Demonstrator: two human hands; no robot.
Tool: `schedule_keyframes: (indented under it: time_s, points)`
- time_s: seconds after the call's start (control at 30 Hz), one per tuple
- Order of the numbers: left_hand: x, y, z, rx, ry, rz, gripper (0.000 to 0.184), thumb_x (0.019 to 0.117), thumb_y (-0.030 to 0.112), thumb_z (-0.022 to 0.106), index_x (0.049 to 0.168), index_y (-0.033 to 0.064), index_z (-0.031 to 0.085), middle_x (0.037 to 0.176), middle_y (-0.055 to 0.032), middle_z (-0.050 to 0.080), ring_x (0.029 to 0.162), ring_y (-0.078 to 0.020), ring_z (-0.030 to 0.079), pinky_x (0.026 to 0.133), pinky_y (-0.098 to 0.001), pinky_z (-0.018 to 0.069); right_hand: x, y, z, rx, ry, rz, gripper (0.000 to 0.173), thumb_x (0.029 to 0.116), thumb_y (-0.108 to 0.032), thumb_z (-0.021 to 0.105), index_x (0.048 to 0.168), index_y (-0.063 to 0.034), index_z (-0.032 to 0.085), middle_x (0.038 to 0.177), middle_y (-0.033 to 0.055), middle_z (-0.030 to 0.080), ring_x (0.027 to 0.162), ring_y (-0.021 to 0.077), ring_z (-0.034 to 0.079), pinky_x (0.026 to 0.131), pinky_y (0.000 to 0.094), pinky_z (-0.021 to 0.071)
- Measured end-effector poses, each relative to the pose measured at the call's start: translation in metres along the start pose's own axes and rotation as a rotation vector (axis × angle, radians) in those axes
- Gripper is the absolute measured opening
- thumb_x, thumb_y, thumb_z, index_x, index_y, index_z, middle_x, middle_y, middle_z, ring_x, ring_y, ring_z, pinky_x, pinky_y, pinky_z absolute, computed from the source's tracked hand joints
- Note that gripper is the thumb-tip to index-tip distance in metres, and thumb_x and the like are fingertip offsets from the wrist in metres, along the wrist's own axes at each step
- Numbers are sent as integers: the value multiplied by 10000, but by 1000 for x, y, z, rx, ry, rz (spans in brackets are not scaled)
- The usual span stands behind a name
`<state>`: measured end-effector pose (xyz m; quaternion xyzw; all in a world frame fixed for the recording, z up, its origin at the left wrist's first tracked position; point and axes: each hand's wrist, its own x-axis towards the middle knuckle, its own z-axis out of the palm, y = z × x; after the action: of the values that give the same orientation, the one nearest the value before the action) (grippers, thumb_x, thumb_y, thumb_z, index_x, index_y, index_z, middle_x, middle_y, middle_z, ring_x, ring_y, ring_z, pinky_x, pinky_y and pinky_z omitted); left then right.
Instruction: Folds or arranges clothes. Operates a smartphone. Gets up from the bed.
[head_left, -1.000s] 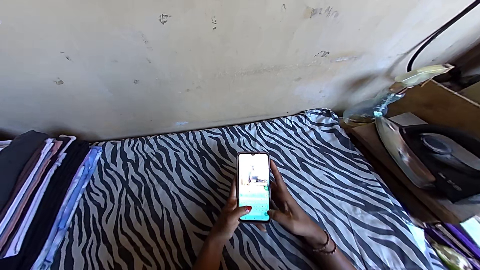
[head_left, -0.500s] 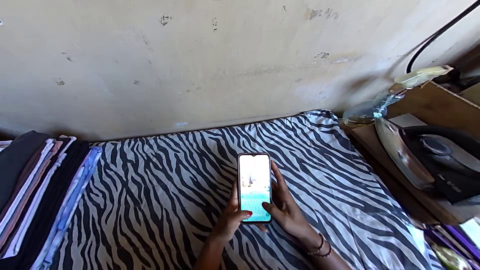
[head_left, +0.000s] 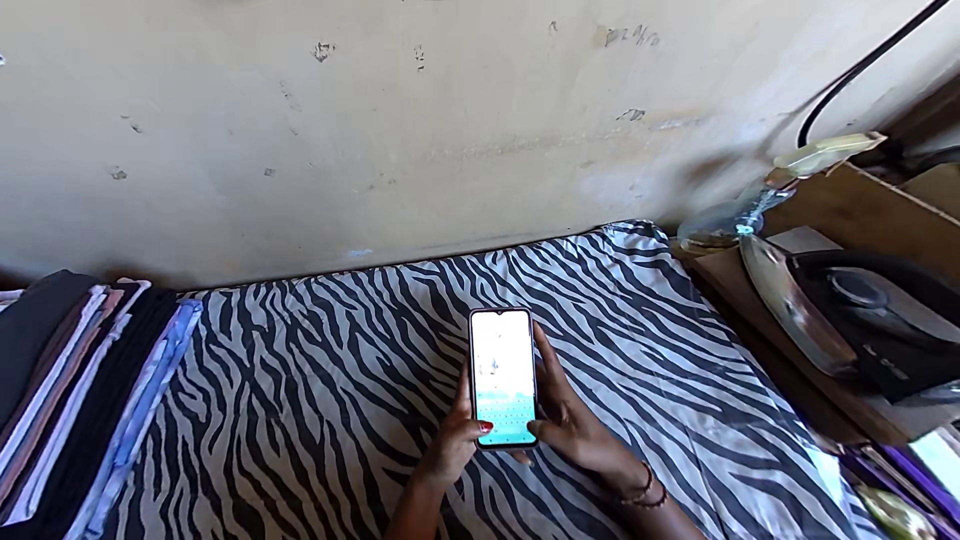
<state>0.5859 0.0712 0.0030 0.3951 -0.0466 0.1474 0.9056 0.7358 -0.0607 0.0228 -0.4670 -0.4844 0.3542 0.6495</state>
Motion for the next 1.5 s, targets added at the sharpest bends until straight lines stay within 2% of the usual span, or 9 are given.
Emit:
schedule_keyframes:
  time_s: [0.17, 0.33, 0.5, 0.7, 0.83, 0.97, 1.07, 1.33, 1.5]
  points:
    - [2, 7, 11, 75, 120, -84, 909, 920, -29, 448, 1561, 216, -149, 1343, -42, 615, 1067, -266, 723, 755, -473, 652, 3, 0, 7, -32, 98, 12, 1046, 872, -22, 621, 1624, -46, -105, 1501, 151, 512, 1225, 176, 659, 998, 331, 596]
    - [-1, 4, 5, 53, 46, -31, 1004, 895, 83, 587, 1553, 190, -164, 1406, -16, 579, 1115, -233, 706, 764, -439, 651, 1, 2, 4, -82, 18, 1, 1249, 772, 40, 735, 1611, -66, -184, 1612, 148, 356, 1324, 153, 586, 1049, 319, 568]
    - [0, 1, 2, 6, -18, -7, 1003, 911, 136, 600, 1563, 229, -156, 1446, -23, 550, 1152, -260, 689, 777, -467, 644, 2, 1, 8, -111, 131, 23, 1079, 839, 7, 654, 1624, -29, -85, 1500, 148, 513, 1202, 143, 669, 975, 300, 603]
    - [1, 1, 2, 11, -14, -11, 1015, 901, 170, 609, 1557, 227, -163, 1442, -34, 552, 1149, -281, 689, 762, -473, 645, 3, 3, 4, -31, 121, -43, 1003, 873, -80, 618, 1626, -24, -42, 1461, 132, 554, 1224, 177, 655, 1013, 332, 583]
    - [1, 1, 3, 20, -13, -17, 1006, 898, 153, 584, 1556, 221, -174, 1429, -43, 561, 1137, -292, 694, 748, -473, 646, 2, 4, 3, 16, 164, -59, 884, 893, -49, 549, 1625, -43, 53, 1308, 99, 669, 1119, 180, 706, 946, 343, 609]
    - [1, -1, 0, -10, -54, -4, 975, 919, 153, 586, 1576, 255, -128, 1446, -52, 555, 1173, -318, 675, 759, -497, 641, 2, 2, 5, -8, 246, -62, 701, 990, -107, 499, 1594, -38, 150, 1149, 29, 740, 989, 125, 738, 823, 286, 632]
    - [0, -1, 1, 8, -48, -14, 987, 916, 159, 590, 1563, 220, -153, 1444, -40, 555, 1167, -298, 682, 763, -485, 643, 4, 2, 10, -32, 337, -57, 617, 995, -15, 467, 1557, -45, 214, 1061, -8, 761, 918, 98, 751, 788, 263, 638]
    - [0, -2, -1, -12, -65, 4, 952, 956, 237, 613, 1579, 269, -107, 1457, -50, 555, 1178, -315, 676, 767, -487, 643, 2, 4, 2, -6, 206, -82, 691, 1031, -207, 480, 1597, -41, 120, 1178, 38, 732, 995, 121, 731, 796, 261, 623]
    - [0, -1, -1, -20, -40, 20, 949, 943, 209, 590, 1575, 244, -117, 1463, -30, 545, 1193, -286, 669, 780, -483, 640, 1, 4, 3, 11, 108, -61, 1032, 906, -184, 693, 1632, -56, -29, 1454, 134, 564, 1227, 195, 656, 1023, 357, 578]
